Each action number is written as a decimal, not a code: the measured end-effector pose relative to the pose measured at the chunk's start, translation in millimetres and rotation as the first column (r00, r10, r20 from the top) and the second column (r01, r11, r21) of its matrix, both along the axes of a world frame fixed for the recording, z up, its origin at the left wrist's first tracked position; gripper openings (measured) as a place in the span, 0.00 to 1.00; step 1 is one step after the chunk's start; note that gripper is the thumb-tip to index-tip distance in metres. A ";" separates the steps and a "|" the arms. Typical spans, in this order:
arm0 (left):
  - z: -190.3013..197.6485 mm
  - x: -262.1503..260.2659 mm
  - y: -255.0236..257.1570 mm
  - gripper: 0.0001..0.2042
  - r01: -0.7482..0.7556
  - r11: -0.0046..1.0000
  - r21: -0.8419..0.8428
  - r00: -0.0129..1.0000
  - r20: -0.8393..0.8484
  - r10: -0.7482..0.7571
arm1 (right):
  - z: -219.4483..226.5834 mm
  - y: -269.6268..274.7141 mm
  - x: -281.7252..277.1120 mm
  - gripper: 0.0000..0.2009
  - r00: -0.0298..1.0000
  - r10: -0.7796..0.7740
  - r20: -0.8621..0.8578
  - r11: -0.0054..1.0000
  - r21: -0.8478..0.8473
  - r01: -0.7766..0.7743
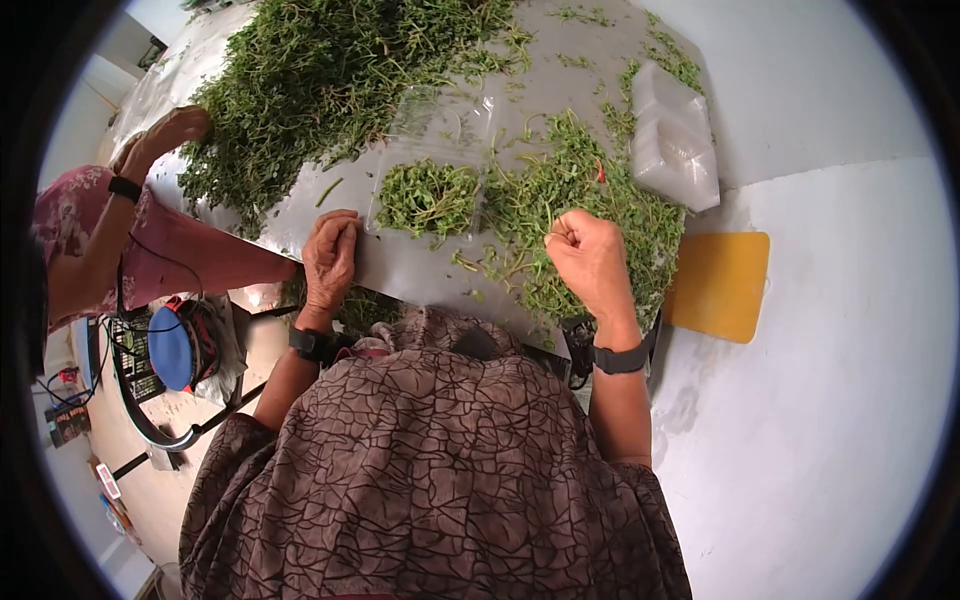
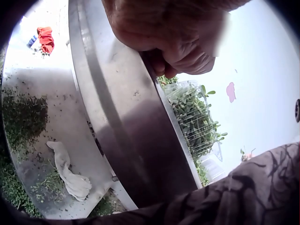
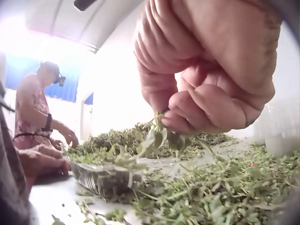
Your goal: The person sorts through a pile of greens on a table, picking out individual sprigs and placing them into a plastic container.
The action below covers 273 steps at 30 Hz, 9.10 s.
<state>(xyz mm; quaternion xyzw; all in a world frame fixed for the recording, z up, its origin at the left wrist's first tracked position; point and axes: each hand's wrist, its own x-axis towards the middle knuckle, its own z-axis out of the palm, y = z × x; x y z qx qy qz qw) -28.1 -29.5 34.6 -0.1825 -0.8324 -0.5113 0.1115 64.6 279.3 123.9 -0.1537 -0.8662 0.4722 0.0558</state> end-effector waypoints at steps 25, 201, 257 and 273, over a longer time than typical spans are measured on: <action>0.4 1.1 -0.9 0.04 0.035 0.998 0.051 0.997 0.061 -0.038 | 13.7 2.2 33.5 0.11 0.987 -0.030 0.160 0.965 0.264 -0.013; -2.3 4.5 5.9 0.05 -0.068 0.997 0.038 0.996 -0.050 0.070 | -32.3 6.2 -88.0 0.06 0.939 0.343 0.012 0.569 0.793 -0.218; 43.7 4.0 47.9 0.30 0.251 0.950 -0.184 0.965 0.121 -0.232 | -44.0 -41.7 -11.8 0.08 0.969 0.230 0.096 0.972 -0.080 -0.222; 54.7 -3.1 38.9 0.20 0.281 0.897 -0.340 0.955 0.007 -0.297 | -41.7 -38.6 -8.6 0.09 0.964 0.246 0.106 0.968 -0.080 -0.238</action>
